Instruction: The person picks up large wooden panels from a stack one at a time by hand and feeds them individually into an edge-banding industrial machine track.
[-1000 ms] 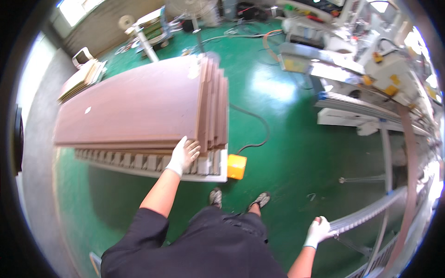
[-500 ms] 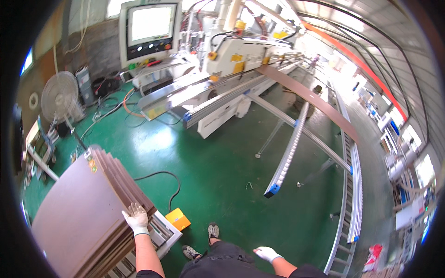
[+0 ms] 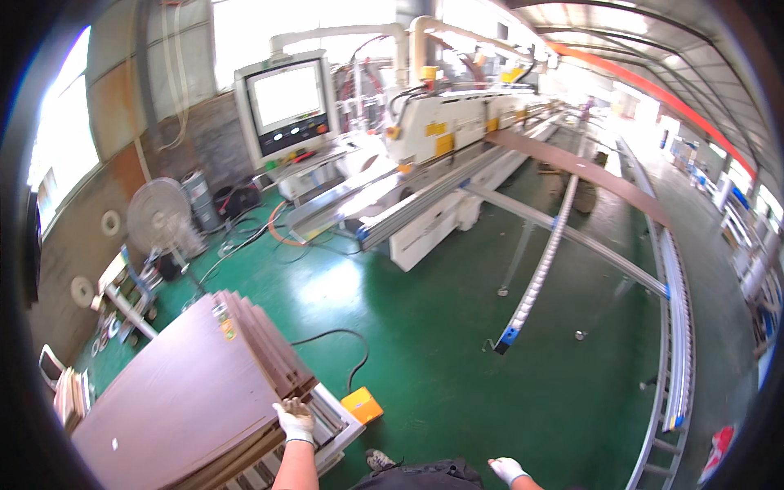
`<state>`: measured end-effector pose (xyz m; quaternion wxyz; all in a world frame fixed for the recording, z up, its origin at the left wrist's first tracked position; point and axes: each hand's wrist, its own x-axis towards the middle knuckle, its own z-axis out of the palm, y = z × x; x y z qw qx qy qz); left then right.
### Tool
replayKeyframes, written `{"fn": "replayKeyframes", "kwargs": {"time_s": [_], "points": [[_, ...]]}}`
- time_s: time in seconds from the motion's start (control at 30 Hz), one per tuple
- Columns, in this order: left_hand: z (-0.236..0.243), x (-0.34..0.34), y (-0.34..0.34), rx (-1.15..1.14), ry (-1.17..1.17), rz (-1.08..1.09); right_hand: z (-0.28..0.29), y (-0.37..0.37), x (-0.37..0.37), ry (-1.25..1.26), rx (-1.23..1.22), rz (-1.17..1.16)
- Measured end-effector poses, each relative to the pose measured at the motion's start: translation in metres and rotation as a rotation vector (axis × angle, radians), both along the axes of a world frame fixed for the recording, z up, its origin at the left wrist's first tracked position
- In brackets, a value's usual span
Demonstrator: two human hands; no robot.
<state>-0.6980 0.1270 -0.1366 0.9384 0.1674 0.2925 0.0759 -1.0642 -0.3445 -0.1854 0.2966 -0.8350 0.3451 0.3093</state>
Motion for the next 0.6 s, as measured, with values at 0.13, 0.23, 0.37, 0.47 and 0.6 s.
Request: {"fn": "replayKeyframes", "kwargs": {"time_s": [0.13, 0.23, 0.37, 0.47, 0.6], "points": [[0.019, -0.116, -0.012, 0.061, 0.118, -0.117, -0.005, 0.060, 0.092, -0.478, 1.102, -0.502], [0.023, -0.199, -0.030, 0.031, 0.243, -0.188, 0.050, 0.140, 0.176, -0.544, 1.193, -0.032], [0.018, -0.309, -0.031, 0.019, 0.209, -0.276, 0.082, 0.259, 0.205, -0.024, 1.342, 0.102], [0.045, -0.349, -0.050, 0.155, 0.373, -0.398, 0.061, 0.315, 0.178, 0.155, 1.382, 0.096], [0.014, -0.381, -0.037, 0.380, 0.326, -0.654, 0.049, 0.353, 0.120, -0.016, 1.367, -0.146]]}}
